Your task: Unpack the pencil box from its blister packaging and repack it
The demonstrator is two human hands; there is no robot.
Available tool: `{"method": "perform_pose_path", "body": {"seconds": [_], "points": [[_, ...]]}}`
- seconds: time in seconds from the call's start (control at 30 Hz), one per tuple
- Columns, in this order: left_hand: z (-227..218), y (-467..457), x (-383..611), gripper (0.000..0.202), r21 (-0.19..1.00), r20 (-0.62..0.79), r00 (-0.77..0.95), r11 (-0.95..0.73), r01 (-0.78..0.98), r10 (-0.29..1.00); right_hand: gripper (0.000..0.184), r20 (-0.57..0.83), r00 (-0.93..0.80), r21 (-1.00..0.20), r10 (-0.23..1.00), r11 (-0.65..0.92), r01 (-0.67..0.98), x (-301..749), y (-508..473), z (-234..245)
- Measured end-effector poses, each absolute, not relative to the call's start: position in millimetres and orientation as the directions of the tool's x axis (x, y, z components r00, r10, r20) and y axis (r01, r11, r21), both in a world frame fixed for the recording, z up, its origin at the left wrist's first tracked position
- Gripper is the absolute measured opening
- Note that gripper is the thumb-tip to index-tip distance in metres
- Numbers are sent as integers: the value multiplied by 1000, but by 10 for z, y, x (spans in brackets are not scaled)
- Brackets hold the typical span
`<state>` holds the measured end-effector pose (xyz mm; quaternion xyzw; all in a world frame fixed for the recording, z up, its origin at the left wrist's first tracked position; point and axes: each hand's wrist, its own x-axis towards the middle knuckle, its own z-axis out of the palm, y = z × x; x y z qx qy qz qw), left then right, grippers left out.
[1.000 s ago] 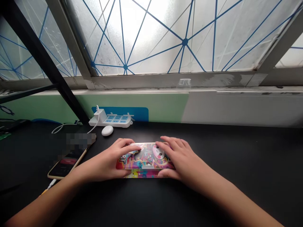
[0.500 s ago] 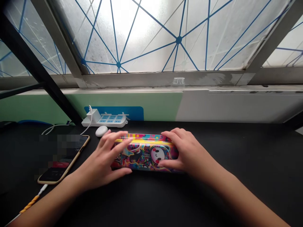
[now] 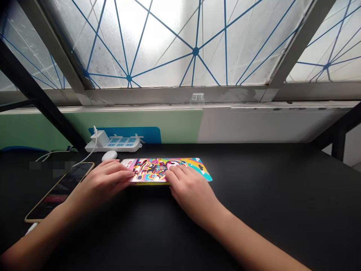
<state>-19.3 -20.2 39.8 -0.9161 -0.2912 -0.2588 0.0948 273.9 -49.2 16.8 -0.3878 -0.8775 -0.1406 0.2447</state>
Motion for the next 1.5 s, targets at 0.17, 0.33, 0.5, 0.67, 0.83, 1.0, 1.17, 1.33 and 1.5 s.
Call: {"method": "perform_pose_path", "body": {"seconds": [0.17,0.33,0.5,0.67,0.83,1.0,1.17,1.33,1.5], "points": [[373,-168,-203,13,34,450,739,-837,546,501,22,470,-601,39,647,665,746,2703,-444,90],[350,-125,-271,30,140,439,562,-672,727,701,40,387,-597,-3,702,649,761,2753,-436,70],[396,-69,-457,44,216,178,143,-181,960,974,54,353,-604,-4,714,647,762,2764,-482,51],[262,-68,-333,48,525,129,173,-215,824,976,57,336,-576,-14,746,615,788,2751,-479,41],[93,-132,-90,59,847,81,217,-182,499,973,62,284,-563,-23,776,592,805,2763,-452,30],[46,-149,9,66,968,-20,222,-37,247,975,69,238,-603,-35,761,627,778,2726,-485,31],[14,-107,10,66,983,-24,222,-18,184,975,64,253,-640,-1,725,662,750,2542,-504,42],[4,-97,-1,65,989,-32,233,-3,150,972,58,250,-693,6,676,715,699,2264,-500,57],[36,-91,-1,60,990,-55,246,22,136,968,58,250,-702,20,667,721,692,2130,-457,61]]}}
